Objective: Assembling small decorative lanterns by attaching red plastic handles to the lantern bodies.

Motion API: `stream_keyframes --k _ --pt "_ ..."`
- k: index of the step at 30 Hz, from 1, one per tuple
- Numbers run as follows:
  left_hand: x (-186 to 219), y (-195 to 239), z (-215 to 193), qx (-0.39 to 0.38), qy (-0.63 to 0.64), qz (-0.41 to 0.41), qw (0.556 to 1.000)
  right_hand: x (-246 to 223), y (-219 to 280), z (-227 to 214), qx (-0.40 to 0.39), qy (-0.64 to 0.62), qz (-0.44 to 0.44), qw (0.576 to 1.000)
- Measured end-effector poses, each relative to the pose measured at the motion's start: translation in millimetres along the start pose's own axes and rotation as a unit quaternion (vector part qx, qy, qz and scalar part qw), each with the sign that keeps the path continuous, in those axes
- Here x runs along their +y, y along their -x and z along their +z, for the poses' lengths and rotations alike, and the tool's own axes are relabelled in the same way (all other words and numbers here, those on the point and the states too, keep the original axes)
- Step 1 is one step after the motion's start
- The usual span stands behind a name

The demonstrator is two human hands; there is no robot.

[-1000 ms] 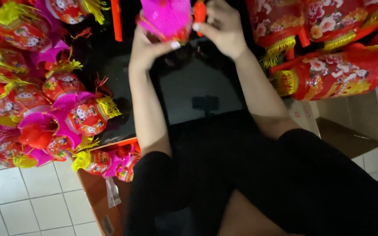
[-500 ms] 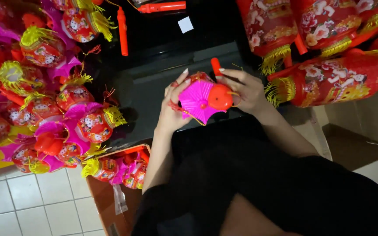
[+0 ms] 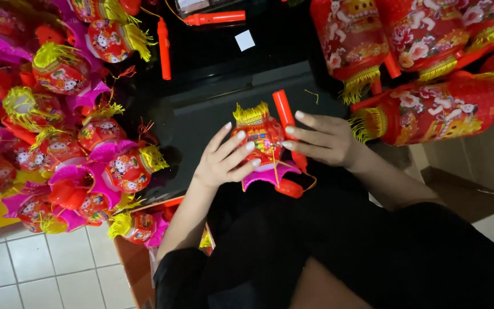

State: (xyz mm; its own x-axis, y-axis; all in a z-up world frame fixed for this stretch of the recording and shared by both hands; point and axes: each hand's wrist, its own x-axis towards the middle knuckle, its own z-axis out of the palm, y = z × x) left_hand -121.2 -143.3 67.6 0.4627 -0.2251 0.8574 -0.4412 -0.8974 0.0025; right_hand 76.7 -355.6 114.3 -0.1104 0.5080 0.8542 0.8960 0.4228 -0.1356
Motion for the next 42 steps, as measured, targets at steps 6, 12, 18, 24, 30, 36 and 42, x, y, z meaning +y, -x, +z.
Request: stream_keyframes --k 6,12,18,24,30,36,42 --pt "-1 -18 -4 -0.058 0.214 -0.211 0.952 -1 1 5 -0.015 -0.107 0.119 0.987" --pt "15 -19 24 0.041 0.562 -0.591 0.578 19 46 36 0.091 -0.427 0.563 0.701" --pt "20 -41 41 0.244 0.643 -0.705 0.171 28 47 68 0.275 -0.629 0.675 0.269" --pt "18 -45 42 0.260 0.654 -0.693 0.160 27 30 63 0.322 -0.681 0.629 0.192" --pt "-6 -20 13 0.155 0.513 -0.673 0.509 29 35 56 0.212 -0.687 0.639 0.274" --pt "-21 -19 -27 -0.147 0.000 -0.740 0.656 33 53 74 0.137 -0.591 0.651 0.455" --pt "-9 -47 -25 -0.032 -0.131 -0.561 0.817 35 52 84 0.166 -0.539 0.648 0.512"
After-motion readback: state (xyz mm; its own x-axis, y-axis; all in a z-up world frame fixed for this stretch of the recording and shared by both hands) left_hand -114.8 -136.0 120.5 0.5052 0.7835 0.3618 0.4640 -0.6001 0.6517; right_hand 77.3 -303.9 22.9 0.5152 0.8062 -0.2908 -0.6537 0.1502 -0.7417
